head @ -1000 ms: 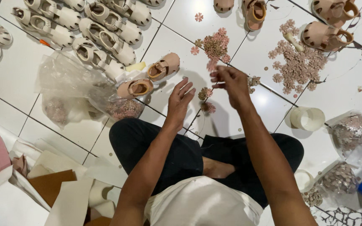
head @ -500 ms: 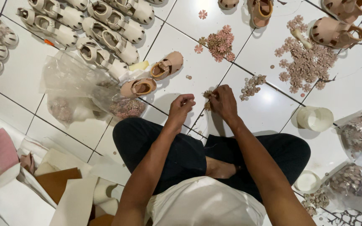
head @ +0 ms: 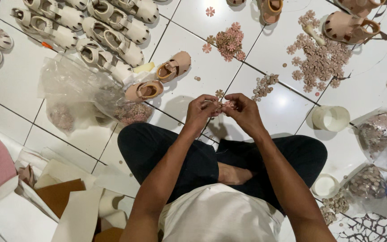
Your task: The person sits on the floor and assembles small pink flower-shaped components by hand. They pick up individual pieces, align them, and press them together to form larger clusters, occasionally using a small white container to hold parts.
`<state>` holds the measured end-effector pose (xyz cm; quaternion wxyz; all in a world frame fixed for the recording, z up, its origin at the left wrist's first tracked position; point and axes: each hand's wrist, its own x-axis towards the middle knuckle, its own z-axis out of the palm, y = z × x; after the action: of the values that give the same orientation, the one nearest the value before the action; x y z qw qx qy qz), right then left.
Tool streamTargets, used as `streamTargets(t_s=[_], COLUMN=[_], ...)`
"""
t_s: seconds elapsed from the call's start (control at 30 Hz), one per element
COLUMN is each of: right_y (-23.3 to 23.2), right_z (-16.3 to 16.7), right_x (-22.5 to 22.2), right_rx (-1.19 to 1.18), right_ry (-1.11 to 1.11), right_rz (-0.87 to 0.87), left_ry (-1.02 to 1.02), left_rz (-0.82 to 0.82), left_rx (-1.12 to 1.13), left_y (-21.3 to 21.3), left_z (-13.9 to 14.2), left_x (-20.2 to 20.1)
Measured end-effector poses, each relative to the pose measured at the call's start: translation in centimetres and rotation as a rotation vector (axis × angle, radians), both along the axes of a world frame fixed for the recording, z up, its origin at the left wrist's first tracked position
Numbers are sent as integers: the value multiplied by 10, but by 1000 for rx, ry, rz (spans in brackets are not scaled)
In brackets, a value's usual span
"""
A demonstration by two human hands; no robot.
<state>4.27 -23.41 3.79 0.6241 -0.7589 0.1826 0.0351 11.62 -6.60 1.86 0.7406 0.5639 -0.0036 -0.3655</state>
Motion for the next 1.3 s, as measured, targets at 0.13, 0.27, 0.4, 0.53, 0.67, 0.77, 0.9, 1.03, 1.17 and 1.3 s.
streamTargets(t_s=[0.13, 0.27, 0.4, 0.53, 0.67, 0.77, 0.9, 1.03, 1.17, 1.3], right_y=[-1, -5, -12, -18, -29, -33, -37, -36, -37, -39], right_z=[14, 25, 28, 23, 24, 24, 20, 17, 17, 11], right_x=[-19, -30, -37, -22, 8, 23, 35, 50, 91, 123], right_rx=[233, 503, 449, 372, 482, 726, 1044, 1062, 813, 289], right_ry=[87, 93, 28, 31, 16, 1, -82, -90, -55, 46], right_rz=[-147, -261, -268, -307, -326, -353, -319, -329, -491, -508], left_ry=[17, 2, 13, 58, 101, 98, 130, 142, 140, 160], left_rz=[-4, -33, -17, 2, 7, 41, 41, 36, 32, 62], left_rx=[-57, -96, -97, -115, -122, -127, -90, -94, -110, -108], left_y=[13, 19, 20, 23, 32, 37, 37, 36, 39, 41], left_z=[12, 21, 20, 18, 19, 18, 9, -1, -8, -13], left_x=[-11, -20, -25, -25, -16, -5, 13, 24, 29, 36])
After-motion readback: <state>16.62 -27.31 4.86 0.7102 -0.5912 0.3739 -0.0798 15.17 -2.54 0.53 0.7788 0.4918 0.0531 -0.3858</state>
